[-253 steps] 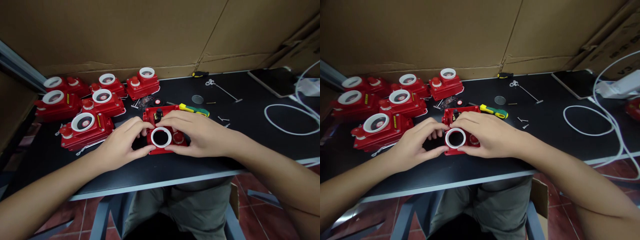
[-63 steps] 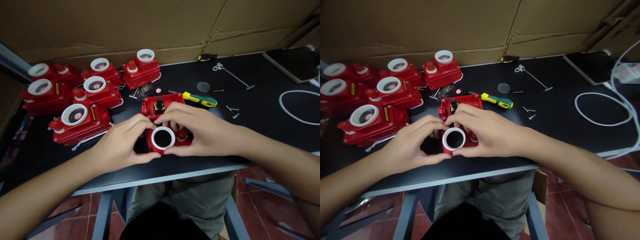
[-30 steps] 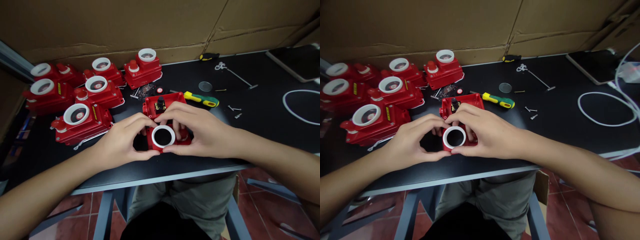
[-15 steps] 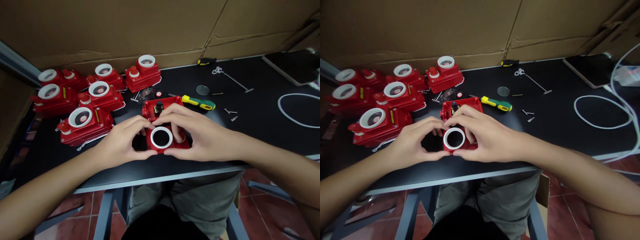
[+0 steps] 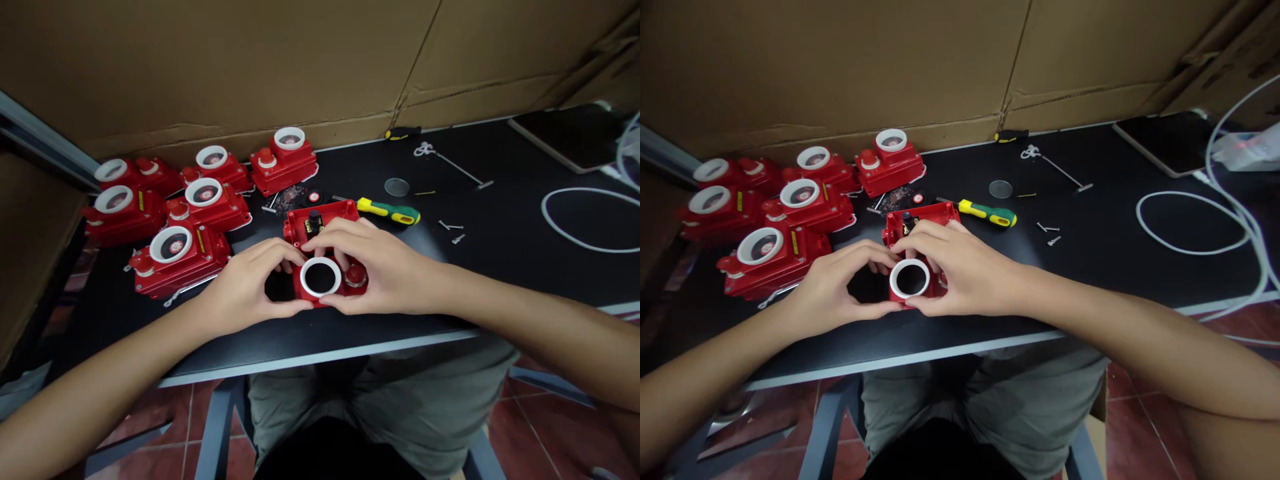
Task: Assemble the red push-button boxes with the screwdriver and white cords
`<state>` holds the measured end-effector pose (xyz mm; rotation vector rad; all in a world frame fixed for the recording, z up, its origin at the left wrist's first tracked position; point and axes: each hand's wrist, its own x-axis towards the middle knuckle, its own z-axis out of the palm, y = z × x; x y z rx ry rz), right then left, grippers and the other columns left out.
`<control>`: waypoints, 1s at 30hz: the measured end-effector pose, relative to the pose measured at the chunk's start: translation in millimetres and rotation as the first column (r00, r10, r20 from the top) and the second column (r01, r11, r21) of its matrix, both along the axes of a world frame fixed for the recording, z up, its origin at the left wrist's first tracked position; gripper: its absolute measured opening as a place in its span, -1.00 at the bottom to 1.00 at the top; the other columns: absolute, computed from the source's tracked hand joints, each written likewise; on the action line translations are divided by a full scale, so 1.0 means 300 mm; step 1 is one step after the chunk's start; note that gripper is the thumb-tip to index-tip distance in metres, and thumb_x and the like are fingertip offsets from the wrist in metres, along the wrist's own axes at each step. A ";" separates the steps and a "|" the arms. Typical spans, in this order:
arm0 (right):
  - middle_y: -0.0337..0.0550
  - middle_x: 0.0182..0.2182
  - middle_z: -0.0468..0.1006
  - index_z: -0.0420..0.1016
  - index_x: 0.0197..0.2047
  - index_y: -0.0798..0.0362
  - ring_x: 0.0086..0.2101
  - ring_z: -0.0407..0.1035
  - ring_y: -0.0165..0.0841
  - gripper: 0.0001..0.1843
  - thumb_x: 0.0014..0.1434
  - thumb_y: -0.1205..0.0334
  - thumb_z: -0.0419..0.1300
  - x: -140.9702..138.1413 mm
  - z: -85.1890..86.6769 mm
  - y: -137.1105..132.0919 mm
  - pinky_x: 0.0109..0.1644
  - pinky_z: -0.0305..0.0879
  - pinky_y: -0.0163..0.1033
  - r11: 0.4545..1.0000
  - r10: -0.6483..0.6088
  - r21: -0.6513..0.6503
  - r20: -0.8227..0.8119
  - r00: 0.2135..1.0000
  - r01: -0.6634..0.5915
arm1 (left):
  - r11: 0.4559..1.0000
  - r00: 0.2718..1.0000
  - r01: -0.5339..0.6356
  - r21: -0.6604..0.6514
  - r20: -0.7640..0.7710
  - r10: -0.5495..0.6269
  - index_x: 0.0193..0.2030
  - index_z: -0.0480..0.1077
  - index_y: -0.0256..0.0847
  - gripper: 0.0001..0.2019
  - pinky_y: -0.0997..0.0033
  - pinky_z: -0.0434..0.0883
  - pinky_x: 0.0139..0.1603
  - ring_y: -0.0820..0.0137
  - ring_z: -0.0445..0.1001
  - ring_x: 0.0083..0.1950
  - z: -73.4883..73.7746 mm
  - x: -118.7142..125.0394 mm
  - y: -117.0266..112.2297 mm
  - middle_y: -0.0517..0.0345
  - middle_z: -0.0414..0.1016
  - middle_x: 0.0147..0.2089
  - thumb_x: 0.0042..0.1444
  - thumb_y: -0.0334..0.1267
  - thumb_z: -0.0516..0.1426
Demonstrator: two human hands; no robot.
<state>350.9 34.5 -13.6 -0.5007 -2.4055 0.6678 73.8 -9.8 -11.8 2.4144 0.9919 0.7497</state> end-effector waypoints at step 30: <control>0.10 0.09 0.67 0.51 0.30 0.05 0.00 0.59 -0.12 -0.40 0.42 -0.16 0.43 0.019 -0.014 0.034 0.05 0.52 -0.02 0.997 0.043 0.066 0.047 0.998 -0.046 | 1.000 1.000 0.012 -0.004 -0.027 -0.012 0.20 0.53 -0.16 -0.57 0.29 0.64 0.07 0.28 0.69 -0.03 0.002 -0.014 0.013 0.07 0.70 0.02 0.37 0.01 0.45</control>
